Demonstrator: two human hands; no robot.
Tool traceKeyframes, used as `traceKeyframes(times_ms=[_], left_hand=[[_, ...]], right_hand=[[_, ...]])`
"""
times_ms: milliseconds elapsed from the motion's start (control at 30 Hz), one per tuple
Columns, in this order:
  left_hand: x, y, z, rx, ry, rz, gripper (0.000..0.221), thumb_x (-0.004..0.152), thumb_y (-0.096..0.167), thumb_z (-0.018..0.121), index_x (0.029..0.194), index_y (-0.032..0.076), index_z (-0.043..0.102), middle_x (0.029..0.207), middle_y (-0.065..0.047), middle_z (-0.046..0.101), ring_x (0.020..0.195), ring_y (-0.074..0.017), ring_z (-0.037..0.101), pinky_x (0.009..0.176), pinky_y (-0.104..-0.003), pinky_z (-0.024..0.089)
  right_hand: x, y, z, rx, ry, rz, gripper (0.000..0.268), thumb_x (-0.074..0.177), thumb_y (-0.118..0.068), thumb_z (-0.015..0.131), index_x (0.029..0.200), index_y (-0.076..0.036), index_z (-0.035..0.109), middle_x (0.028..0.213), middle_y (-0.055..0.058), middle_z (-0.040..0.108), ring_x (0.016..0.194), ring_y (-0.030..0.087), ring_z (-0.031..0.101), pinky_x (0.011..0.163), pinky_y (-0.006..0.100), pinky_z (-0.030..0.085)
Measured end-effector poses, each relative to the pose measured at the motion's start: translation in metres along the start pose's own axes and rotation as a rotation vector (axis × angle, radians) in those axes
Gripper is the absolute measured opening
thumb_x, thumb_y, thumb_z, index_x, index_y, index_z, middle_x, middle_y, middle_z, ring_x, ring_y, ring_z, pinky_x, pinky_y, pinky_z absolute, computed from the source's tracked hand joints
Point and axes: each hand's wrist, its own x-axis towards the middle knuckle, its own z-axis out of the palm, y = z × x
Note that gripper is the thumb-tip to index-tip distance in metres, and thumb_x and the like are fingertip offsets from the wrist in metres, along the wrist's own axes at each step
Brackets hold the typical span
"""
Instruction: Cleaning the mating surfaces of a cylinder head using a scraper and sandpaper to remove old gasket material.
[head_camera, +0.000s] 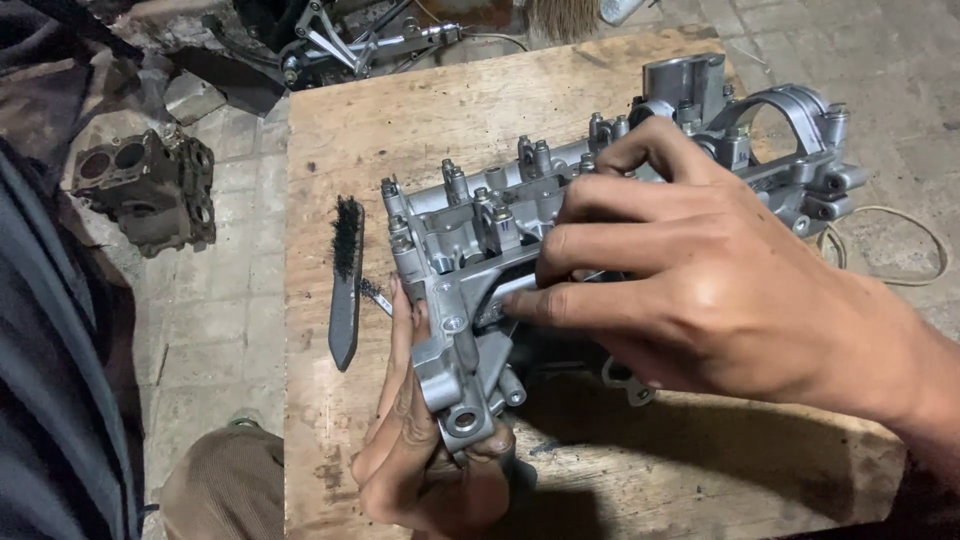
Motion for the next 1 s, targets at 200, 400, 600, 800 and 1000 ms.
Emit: traceKeyframes(times_ms=[200, 400, 600, 800, 1000], left_hand=[[0.001, 0.002, 0.001, -0.039, -0.036, -0.029, 0.059, 0.067, 0.006, 0.070, 0.123, -0.007, 0.060, 0.135, -0.029, 0.061, 0.148, -0.0582, 0.041, 0.130, -0.072, 0.036], [0.005, 0.009, -0.007, -0.045, -0.126, -0.086, 0.070, 0.064, 0.005, 0.070, 0.131, -0.011, 0.053, 0.123, -0.027, 0.071, 0.149, -0.0556, 0.036, 0.128, -0.066, 0.034], [0.006, 0.009, 0.001, 0.023, -0.039, -0.070, 0.059, 0.079, 0.006, 0.063, 0.134, -0.010, 0.048, 0.062, -0.004, 0.069, 0.139, -0.0515, 0.051, 0.127, -0.073, 0.035], [-0.002, -0.001, 0.003, 0.093, -0.016, -0.025, 0.060, 0.076, 0.017, 0.079, 0.131, 0.004, 0.058, 0.140, -0.025, 0.059, 0.146, -0.0516, 0.048, 0.128, -0.063, 0.045], [0.000, -0.004, 0.008, 0.020, 0.067, 0.069, 0.051, 0.081, 0.012, 0.072, 0.129, 0.004, 0.058, 0.130, -0.023, 0.066, 0.133, -0.0410, 0.065, 0.134, -0.076, 0.039]], right_hand=[[0.000, -0.002, -0.002, -0.012, -0.014, 0.003, 0.026, 0.081, -0.012, 0.075, 0.105, -0.019, 0.080, 0.080, -0.006, 0.066, 0.079, 0.019, 0.054, 0.099, 0.055, 0.039], [0.000, -0.002, -0.001, -0.033, 0.003, -0.013, 0.026, 0.082, -0.009, 0.072, 0.106, -0.018, 0.079, 0.082, -0.005, 0.066, 0.079, 0.019, 0.054, 0.101, 0.057, 0.038], [0.002, 0.000, 0.002, 0.032, 0.050, -0.005, 0.031, 0.079, -0.005, 0.076, 0.106, -0.021, 0.080, 0.083, -0.006, 0.071, 0.080, 0.019, 0.059, 0.106, 0.056, 0.040], [0.001, 0.002, 0.003, 0.005, 0.061, -0.030, 0.033, 0.080, -0.003, 0.075, 0.108, -0.020, 0.078, 0.087, -0.005, 0.070, 0.085, 0.019, 0.059, 0.106, 0.057, 0.039], [0.003, -0.001, -0.001, -0.017, 0.058, -0.034, 0.027, 0.080, -0.005, 0.073, 0.103, -0.018, 0.079, 0.086, -0.004, 0.068, 0.084, 0.018, 0.059, 0.106, 0.060, 0.039]])
